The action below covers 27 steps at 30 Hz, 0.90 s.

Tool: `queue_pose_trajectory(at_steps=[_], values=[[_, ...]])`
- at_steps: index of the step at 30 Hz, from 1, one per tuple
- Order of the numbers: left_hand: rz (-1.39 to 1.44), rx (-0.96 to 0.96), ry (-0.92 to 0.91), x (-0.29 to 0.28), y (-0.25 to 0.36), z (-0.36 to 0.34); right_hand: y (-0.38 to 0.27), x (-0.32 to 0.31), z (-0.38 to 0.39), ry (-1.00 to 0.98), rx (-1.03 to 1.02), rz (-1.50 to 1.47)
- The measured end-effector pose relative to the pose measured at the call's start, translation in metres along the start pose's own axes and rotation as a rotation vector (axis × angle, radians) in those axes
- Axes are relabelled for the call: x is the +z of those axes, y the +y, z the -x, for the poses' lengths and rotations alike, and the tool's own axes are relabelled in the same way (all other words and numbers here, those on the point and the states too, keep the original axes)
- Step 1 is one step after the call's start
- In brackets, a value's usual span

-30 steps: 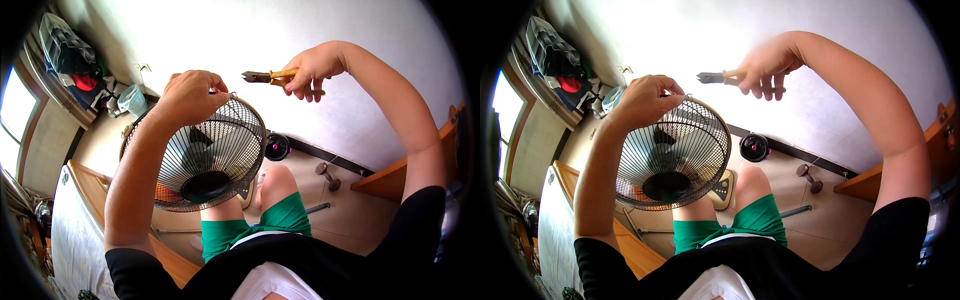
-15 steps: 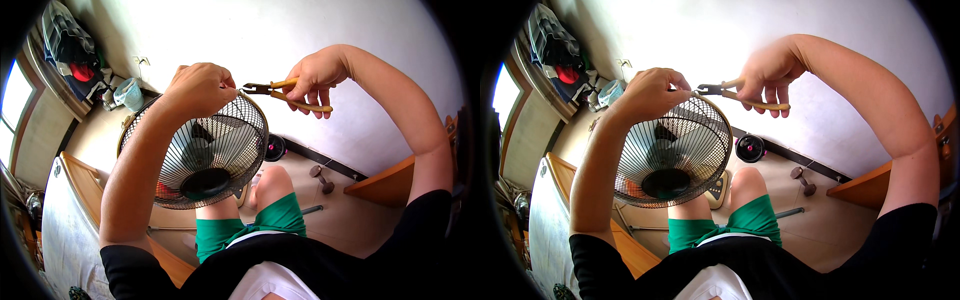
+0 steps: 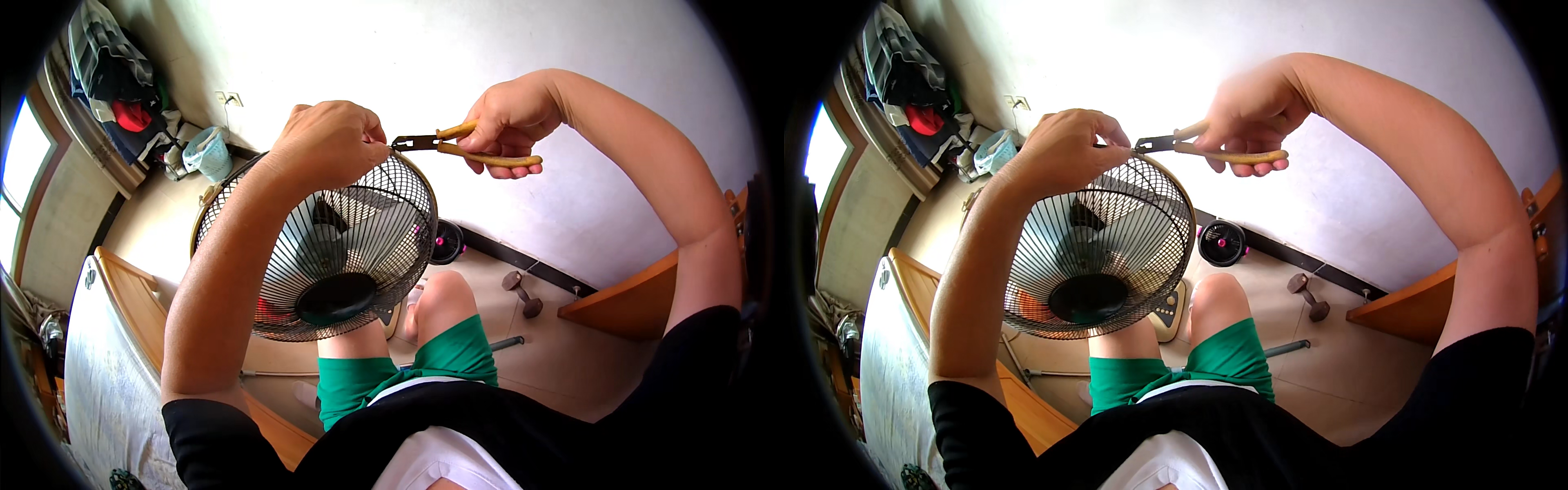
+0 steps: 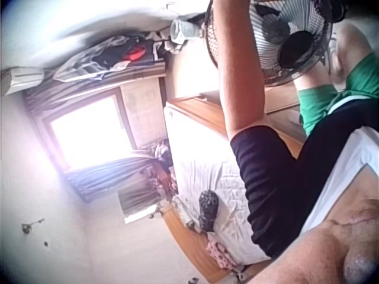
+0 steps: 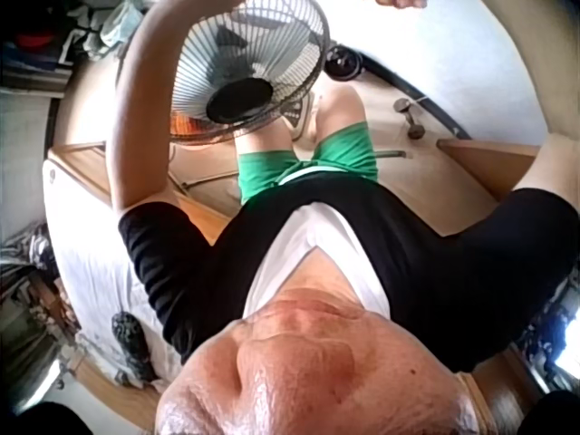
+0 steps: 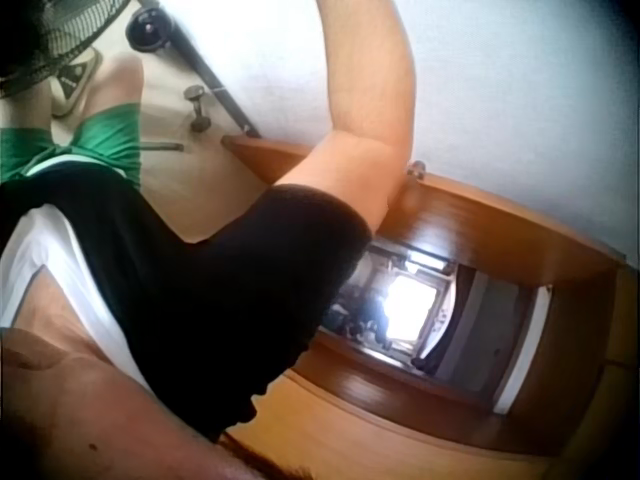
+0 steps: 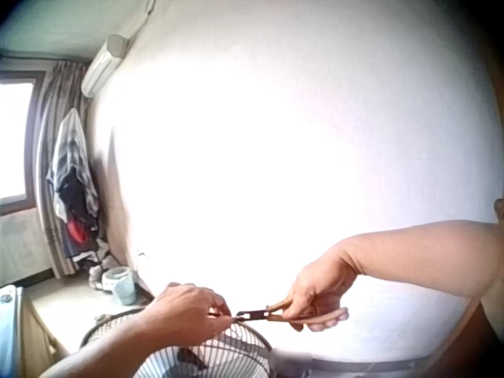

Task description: The person is tying the metal grilles of a fan together using a piece of wire and tightening it with pliers.

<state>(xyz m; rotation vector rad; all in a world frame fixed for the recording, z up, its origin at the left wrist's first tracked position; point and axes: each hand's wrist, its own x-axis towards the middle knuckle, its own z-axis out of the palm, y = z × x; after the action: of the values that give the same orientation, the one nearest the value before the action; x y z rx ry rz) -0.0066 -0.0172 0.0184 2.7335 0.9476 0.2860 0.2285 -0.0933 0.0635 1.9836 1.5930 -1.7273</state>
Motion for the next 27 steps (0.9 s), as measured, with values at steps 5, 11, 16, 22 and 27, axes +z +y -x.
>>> queue_pose_trajectory(at_steps=[5,11,16,22,27], values=[[0.004,-0.005,0.003,0.001,0.000,0.000,0.009,-0.008,-0.004,-0.100,-0.024,-0.090],[0.005,0.012,0.010,0.000,0.001,-0.001,0.002,0.011,0.002,0.167,-0.006,0.216],[0.020,0.003,0.008,0.001,0.000,-0.002,-0.005,0.033,0.005,0.474,-0.001,0.580],[0.038,0.011,0.011,0.000,0.001,-0.001,-0.007,0.028,0.007,0.306,0.106,0.369],[0.041,0.017,0.012,-0.002,0.002,0.001,-0.022,0.018,0.008,0.288,0.213,0.477]])
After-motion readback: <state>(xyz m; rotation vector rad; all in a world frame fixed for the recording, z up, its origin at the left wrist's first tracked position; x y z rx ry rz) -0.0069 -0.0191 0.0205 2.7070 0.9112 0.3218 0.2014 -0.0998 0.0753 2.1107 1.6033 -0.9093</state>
